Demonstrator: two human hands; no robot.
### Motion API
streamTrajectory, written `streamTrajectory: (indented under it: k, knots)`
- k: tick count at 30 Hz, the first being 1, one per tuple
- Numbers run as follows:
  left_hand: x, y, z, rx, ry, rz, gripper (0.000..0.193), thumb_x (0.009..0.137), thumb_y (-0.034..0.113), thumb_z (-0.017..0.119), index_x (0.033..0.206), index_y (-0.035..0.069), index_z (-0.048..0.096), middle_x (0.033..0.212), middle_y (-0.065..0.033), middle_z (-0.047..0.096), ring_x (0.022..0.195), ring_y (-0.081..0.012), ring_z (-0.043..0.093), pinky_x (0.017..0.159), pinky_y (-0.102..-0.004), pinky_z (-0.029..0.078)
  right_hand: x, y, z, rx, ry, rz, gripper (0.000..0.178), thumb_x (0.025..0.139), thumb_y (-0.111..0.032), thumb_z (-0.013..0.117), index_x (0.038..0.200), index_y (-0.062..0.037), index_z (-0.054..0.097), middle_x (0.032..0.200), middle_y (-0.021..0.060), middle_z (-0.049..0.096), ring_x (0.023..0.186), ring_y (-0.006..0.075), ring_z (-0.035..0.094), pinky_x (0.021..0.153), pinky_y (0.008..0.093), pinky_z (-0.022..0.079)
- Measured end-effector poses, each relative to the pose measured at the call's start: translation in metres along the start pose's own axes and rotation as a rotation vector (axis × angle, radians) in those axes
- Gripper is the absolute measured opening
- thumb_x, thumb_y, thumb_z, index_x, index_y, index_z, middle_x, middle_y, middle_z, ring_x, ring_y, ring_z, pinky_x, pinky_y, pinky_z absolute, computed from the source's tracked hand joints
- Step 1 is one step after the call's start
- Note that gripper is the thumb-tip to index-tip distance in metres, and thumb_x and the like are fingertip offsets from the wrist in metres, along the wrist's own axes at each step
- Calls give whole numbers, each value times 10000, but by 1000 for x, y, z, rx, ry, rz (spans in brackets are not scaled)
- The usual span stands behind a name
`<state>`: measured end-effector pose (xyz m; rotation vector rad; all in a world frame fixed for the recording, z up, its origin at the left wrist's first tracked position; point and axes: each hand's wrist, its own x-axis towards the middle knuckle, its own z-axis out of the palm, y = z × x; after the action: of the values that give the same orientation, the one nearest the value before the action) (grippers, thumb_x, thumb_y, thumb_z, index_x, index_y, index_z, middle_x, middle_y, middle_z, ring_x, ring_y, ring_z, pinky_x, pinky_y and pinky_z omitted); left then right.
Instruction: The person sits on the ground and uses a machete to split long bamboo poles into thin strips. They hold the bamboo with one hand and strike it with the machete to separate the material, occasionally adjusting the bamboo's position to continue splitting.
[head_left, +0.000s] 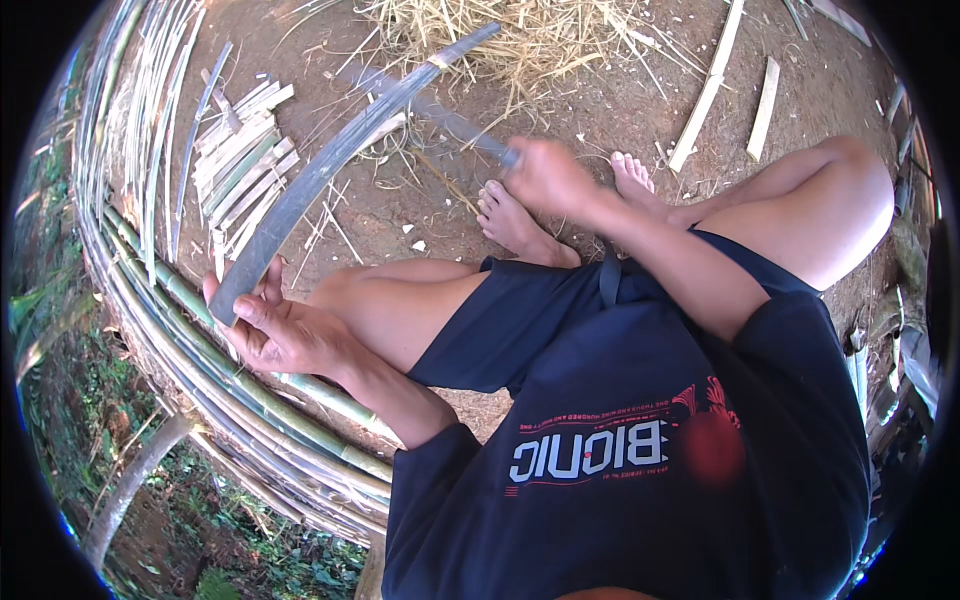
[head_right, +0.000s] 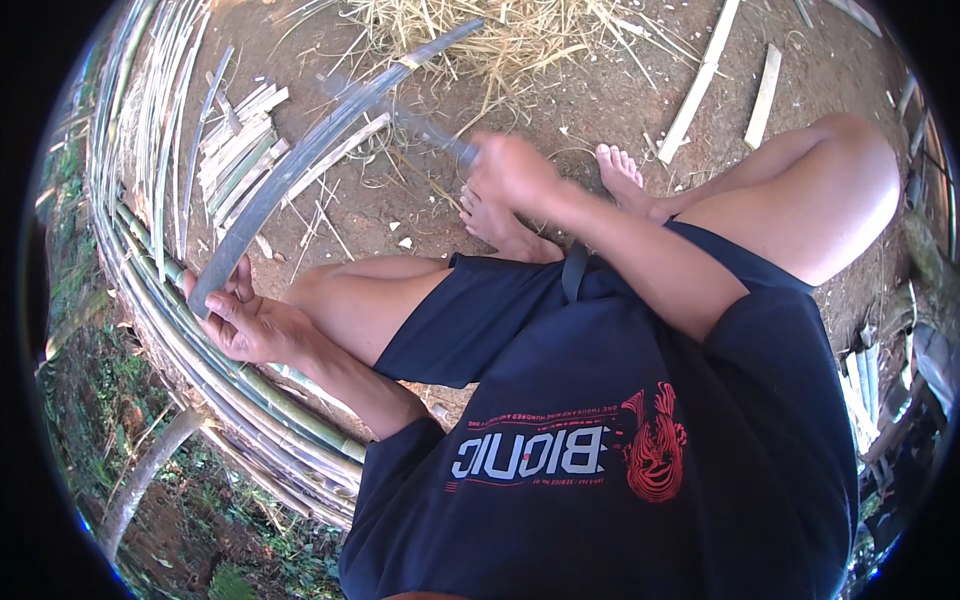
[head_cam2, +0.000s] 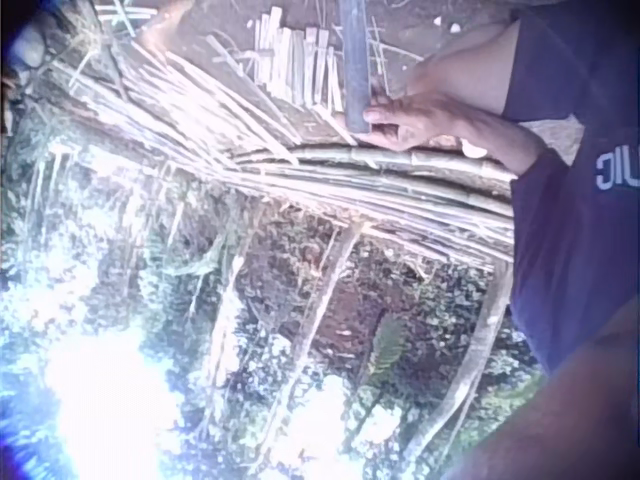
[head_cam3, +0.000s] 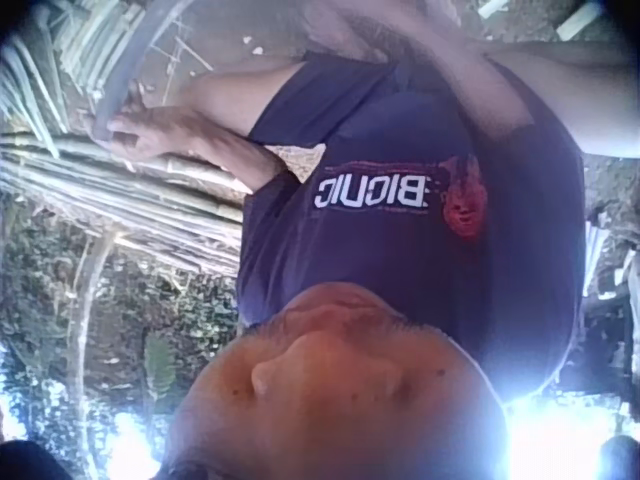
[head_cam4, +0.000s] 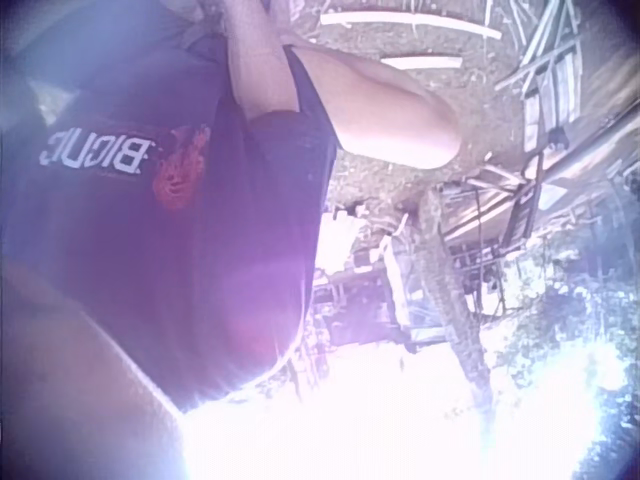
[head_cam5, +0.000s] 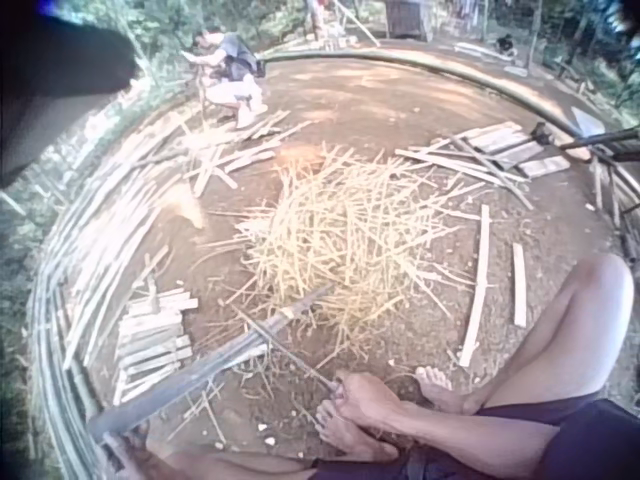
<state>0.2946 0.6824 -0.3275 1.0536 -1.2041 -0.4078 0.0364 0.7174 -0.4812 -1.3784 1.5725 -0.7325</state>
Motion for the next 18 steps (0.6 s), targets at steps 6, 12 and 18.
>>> streamTrajectory:
  k: [6,12,18]
  knots:
    - [-3,1,-13,5,0,34,458,961,214,568,1225,-144,461,1178,-243,563,938,-289,669,707,-315,635,-12,-39,-32,-68,-170,-47,197,848,-210,639,914,-27,607,627,148,614,539,238,608,516,404,469]
    - [6,-3,1,-31,55,-48,404,940,212,605,1147,-119,501,1129,-214,587,900,-270,681,699,-299,637,-8,-23,-1,21,-64,134,130,780,-106,596,873,-16,579,670,209,637,629,360,658,615,446,526]
    - [3,-2,-8,-50,59,-17,397,930,218,619,1148,-97,516,1063,-210,623,888,-252,683,715,-292,634,-44,-63,-10,3,-109,-200,170,845,-195,630,890,-39,580,623,199,610,577,362,638,531,442,493]
